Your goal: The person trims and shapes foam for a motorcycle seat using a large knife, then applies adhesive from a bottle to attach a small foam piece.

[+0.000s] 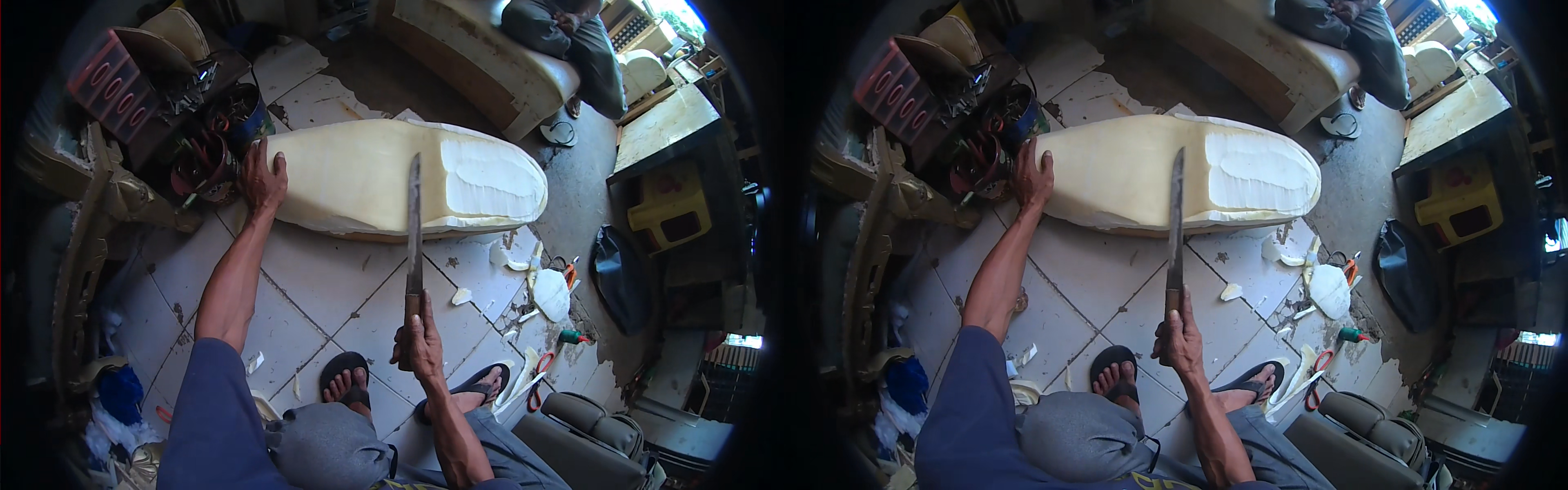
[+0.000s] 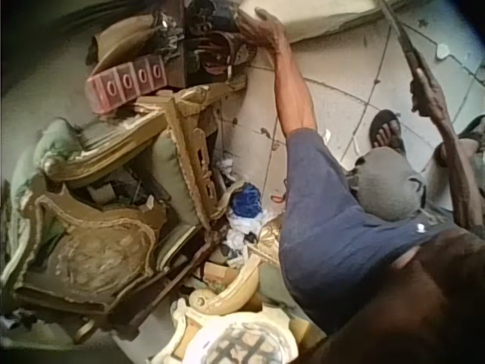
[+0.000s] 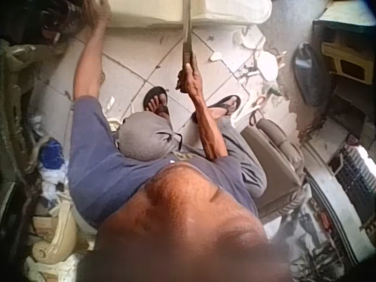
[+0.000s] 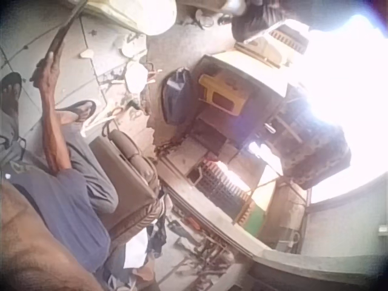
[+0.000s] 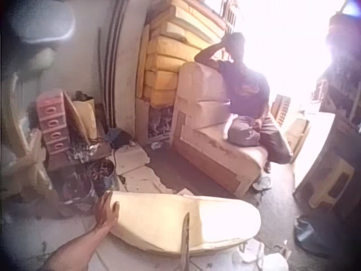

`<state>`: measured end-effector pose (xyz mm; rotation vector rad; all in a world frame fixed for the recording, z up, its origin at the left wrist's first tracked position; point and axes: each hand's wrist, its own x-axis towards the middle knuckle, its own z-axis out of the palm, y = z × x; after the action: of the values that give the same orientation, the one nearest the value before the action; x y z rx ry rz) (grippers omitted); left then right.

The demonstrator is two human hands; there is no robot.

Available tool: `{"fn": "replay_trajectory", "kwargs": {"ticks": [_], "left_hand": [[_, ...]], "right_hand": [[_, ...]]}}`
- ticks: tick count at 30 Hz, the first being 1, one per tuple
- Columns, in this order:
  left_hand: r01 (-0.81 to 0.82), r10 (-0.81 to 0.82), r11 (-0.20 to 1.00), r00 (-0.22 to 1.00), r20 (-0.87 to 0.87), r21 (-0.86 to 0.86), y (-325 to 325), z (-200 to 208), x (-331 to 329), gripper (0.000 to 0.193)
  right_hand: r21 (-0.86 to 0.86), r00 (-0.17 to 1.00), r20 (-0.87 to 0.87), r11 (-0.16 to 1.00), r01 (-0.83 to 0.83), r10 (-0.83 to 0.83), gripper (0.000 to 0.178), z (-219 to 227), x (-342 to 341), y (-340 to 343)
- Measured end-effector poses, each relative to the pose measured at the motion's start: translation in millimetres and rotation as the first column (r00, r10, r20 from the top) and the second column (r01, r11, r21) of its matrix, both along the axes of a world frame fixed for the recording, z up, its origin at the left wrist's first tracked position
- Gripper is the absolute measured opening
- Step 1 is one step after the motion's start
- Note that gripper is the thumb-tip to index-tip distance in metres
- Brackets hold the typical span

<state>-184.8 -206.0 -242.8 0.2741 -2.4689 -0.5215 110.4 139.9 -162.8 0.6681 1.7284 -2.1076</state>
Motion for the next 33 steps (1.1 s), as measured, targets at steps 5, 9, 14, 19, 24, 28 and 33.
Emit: {"fn": "replay_trajectory", "kwargs": {"ticks": [5,9,14,19,24,28,33], "left_hand": [[-0.018,0.001,0.994,0.988,-0.156,-0.112,0,-4,0,0.054],[-0.004,-0.012,0.993,0.992,-0.127,-0.121,0,-3,9,0.052],[0.033,-0.057,0.989,0.986,-0.158,-0.146,-3,-3,-1,0.052],[0.051,-0.061,0.996,0.989,-0.133,-0.075,-2,2,3,0.05],[0.067,-0.073,0.996,0.992,-0.099,-0.057,0,4,3,0.049],[0.06,-0.067,0.996,0.993,-0.101,-0.07,-1,3,5,0.049],[0.073,-0.08,0.994,0.993,-0.084,-0.082,2,0,9,0.049]], "right_hand": [[0.055,1.0,-0.015,0.998,0.018,-0.018,0.065,-25,13,-18],[0.064,0.994,0.107,0.998,-0.006,-0.001,0.062,7,-37,-26],[0.21,0.999,0.021,0.977,-0.044,0.04,0.061,-6,-45,-34],[0.123,0.998,0.044,0.991,-0.045,0.04,0.062,1,-82,-38],[0.186,0.998,0.026,0.981,-0.061,0.057,0.062,-5,-65,-41],[0.22,0.995,0.004,0.971,-0.095,0.096,0.063,-6,-78,-41],[0.42,0.978,-0.126,0.902,-0.1,0.167,0.063,-28,-88,-42]]}}
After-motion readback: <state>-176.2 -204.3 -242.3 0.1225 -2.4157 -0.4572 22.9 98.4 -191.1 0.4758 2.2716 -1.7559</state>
